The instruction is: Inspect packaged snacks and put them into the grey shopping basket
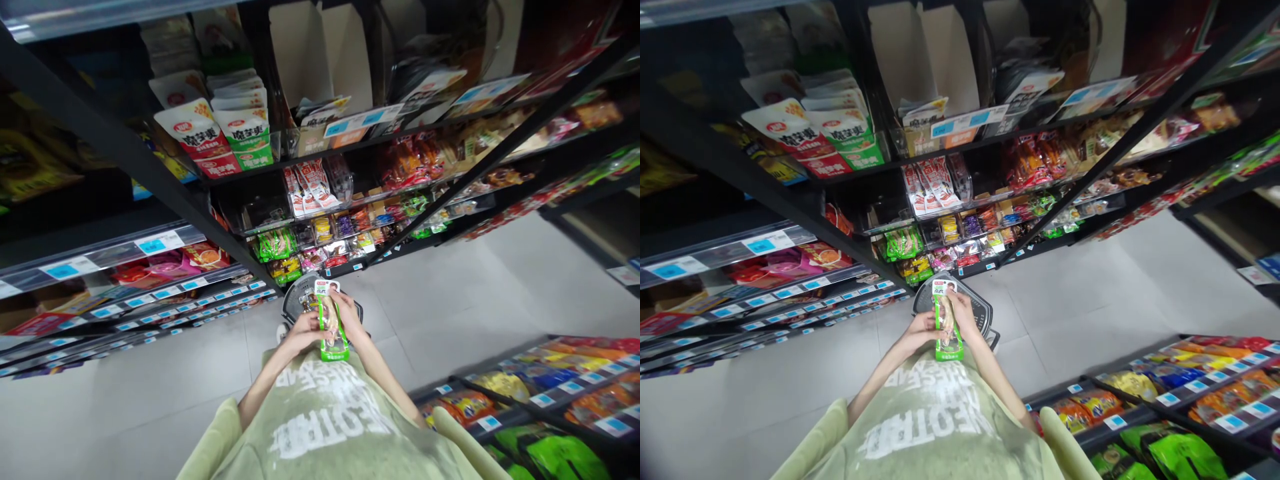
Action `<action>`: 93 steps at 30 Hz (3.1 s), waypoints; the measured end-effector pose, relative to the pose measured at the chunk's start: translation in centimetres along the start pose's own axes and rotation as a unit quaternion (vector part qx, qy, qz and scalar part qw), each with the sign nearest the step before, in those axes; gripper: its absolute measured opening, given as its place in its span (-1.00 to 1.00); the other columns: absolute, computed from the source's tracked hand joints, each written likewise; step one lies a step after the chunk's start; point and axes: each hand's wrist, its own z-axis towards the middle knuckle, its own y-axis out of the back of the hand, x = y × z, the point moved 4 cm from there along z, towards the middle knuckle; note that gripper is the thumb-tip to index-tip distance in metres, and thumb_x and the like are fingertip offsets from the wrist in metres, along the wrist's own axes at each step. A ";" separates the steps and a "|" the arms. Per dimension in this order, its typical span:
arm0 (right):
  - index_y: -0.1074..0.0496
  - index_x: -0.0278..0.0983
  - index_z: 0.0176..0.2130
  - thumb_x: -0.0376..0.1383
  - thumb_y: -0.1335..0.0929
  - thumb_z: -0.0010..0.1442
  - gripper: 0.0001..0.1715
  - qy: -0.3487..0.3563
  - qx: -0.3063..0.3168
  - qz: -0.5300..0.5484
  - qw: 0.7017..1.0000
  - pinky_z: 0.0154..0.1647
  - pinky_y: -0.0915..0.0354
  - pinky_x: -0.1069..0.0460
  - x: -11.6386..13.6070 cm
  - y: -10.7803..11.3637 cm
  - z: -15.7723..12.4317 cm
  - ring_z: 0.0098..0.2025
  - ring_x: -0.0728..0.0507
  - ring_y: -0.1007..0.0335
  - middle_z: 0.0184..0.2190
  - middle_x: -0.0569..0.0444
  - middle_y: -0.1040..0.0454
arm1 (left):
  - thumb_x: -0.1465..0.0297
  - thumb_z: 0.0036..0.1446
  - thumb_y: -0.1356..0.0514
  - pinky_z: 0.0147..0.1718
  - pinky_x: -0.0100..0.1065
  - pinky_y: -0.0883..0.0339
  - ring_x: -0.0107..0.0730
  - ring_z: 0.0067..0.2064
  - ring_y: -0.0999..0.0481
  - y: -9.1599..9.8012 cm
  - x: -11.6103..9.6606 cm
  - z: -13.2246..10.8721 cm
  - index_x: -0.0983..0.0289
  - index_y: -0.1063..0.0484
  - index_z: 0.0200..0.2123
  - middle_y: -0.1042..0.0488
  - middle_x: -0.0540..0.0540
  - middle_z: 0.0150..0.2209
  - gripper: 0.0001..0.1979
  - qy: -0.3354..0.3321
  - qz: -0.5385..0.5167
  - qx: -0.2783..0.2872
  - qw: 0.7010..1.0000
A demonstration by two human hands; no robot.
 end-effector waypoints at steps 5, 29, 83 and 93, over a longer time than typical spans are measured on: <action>-0.53 -0.28 -0.51 0.05 -0.54 -0.10 -0.55 0.016 -0.042 -0.026 0.999 -0.45 -0.34 0.03 0.3 0.3 0.0 -0.49 -0.16 -0.49 -0.54 0.08 -0.57 | 0.37 -0.43 -0.60 -0.21 -0.22 -0.48 -0.16 -0.33 -0.63 0.5 0.7 0.4 0.43 -0.50 -0.18 -0.63 0.21 -0.35 -0.34 0.002 0.014 -0.002 1.000; -0.53 -0.27 -0.46 -0.04 -0.55 -0.02 -0.65 0.001 0.001 0.040 0.999 -0.47 -0.41 -0.01 -0.4 0.2 0.3 -0.48 -0.19 -0.54 -0.53 0.06 -0.58 | 0.39 -0.19 -0.52 -0.14 -0.26 -0.44 -0.27 -0.25 -0.60 0.5 1.7 0.7 0.41 -0.48 -0.15 -0.62 0.20 -0.22 -0.49 -0.014 0.071 0.032 0.997; -0.42 -0.18 0.12 -0.08 -0.34 0.17 -0.45 -0.006 0.168 0.207 0.964 0.19 -0.26 -0.22 2.5 -1.6 -1.3 0.16 -0.31 -0.41 0.15 -0.09 -0.47 | 0.54 0.32 -0.02 -0.13 -0.21 -0.42 -0.26 -0.14 -0.44 -0.4 -2.2 -2.5 0.20 -0.54 0.00 -0.49 0.16 -0.24 -0.65 -0.455 0.556 -0.088 0.690; -0.45 -0.14 0.07 0.08 -0.28 0.22 -0.44 -0.047 0.189 0.262 0.945 0.29 -0.13 -0.33 2.8 -1.3 -1.9 0.23 -0.34 -0.33 0.21 -0.08 -0.41 | 0.40 0.38 -0.02 -0.08 -0.16 -0.38 -0.18 -0.11 -0.48 -1.8 -3.3 -2.9 0.20 -0.55 -0.01 -0.54 0.20 -0.22 -0.69 -0.384 0.584 0.003 0.715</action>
